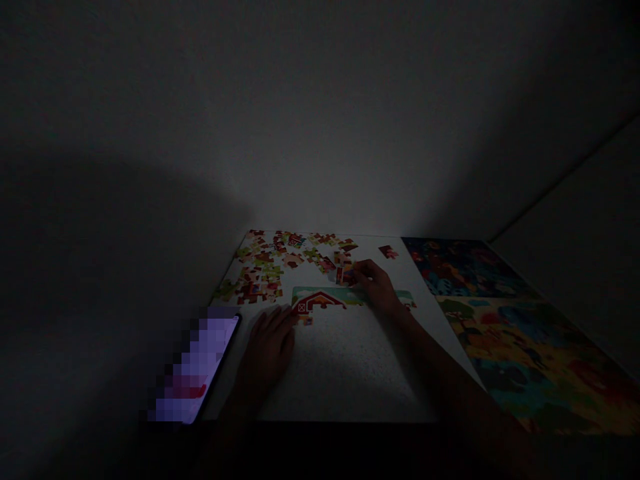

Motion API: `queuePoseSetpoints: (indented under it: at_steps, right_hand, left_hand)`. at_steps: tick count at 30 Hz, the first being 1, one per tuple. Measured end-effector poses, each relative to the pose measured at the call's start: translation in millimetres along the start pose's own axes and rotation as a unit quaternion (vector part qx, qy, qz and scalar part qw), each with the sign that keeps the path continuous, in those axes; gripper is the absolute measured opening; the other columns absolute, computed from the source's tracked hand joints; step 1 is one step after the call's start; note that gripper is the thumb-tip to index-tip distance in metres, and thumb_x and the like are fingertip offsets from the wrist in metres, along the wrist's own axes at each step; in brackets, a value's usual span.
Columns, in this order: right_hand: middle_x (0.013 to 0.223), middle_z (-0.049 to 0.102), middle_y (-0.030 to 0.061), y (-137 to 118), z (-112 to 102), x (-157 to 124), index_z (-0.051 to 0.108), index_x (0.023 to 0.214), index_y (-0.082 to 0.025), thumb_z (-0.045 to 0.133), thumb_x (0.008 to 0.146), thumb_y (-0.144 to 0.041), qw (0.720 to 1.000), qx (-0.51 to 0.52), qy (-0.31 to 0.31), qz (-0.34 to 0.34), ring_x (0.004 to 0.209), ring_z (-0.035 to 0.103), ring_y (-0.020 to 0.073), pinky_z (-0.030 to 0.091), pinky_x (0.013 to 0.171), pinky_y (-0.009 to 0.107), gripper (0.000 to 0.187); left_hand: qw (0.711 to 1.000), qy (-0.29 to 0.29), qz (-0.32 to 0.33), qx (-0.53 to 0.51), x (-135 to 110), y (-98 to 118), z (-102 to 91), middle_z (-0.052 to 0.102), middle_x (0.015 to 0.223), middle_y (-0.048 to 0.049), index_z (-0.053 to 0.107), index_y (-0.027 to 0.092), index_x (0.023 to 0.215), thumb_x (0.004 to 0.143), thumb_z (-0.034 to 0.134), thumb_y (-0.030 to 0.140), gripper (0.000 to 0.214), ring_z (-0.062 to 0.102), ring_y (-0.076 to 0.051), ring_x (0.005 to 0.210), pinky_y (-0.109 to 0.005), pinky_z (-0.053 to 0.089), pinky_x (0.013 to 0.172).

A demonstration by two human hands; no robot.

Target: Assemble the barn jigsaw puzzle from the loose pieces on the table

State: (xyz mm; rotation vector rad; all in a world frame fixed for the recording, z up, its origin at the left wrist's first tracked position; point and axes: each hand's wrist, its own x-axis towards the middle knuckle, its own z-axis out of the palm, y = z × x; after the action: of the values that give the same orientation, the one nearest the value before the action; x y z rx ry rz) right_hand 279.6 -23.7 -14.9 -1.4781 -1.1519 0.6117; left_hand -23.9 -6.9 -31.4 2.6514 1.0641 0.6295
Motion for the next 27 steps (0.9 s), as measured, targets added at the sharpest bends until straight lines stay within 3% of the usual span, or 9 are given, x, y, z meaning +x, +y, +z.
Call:
queuePoseSetpoints:
  at_steps: [13, 20, 27]
  right_hand:
    - [0.078, 0.064, 0.0009, -14.6, 22.7, -13.3, 0.059, 0.082, -0.022, 0.06, 0.08, -0.038, 0.998, -0.023, -0.055, -0.025, 0.072, 0.059, 0.016, 0.048, 0.07, 0.03, 0.016]
    - [0.073, 0.061, -0.0005, -20.8, 27.6, -20.8, 0.057, 0.084, -0.021, 0.061, 0.08, -0.039, 0.994, 0.01, -0.111, 0.018, 0.055, 0.053, 0.0119, 0.043, 0.05, 0.024, 0.018]
    - [0.074, 0.066, 0.0, -28.7, 37.4, -28.8, 0.059, 0.081, -0.022, 0.063, 0.08, -0.035, 0.988, 0.015, -0.155, -0.008, 0.067, 0.062, 0.0149, 0.049, 0.064, 0.028, 0.014]
  left_hand:
    - [1.0, -0.007, -0.015, 0.0, 0.2, 2.3, -1.4, 0.06, 0.137, -0.0063, 0.063, 0.024, 0.124, 0.095, 0.039, 0.024, 0.038, 0.05, -0.023, 0.132, -0.053, 0.033, 0.114]
    - [0.999, -0.016, -0.028, 0.002, 0.7, 6.6, -4.5, 0.057, 0.139, -0.0091, 0.055, 0.019, 0.133, 0.096, 0.038, 0.025, 0.042, 0.049, -0.023, 0.133, -0.051, 0.033, 0.115]
    - [1.0, -0.008, -0.03, 0.0, 0.1, 6.0, -3.6, 0.058, 0.139, -0.0087, 0.054, 0.02, 0.133, 0.096, 0.039, 0.027, 0.041, 0.049, -0.023, 0.133, -0.05, 0.033, 0.115]
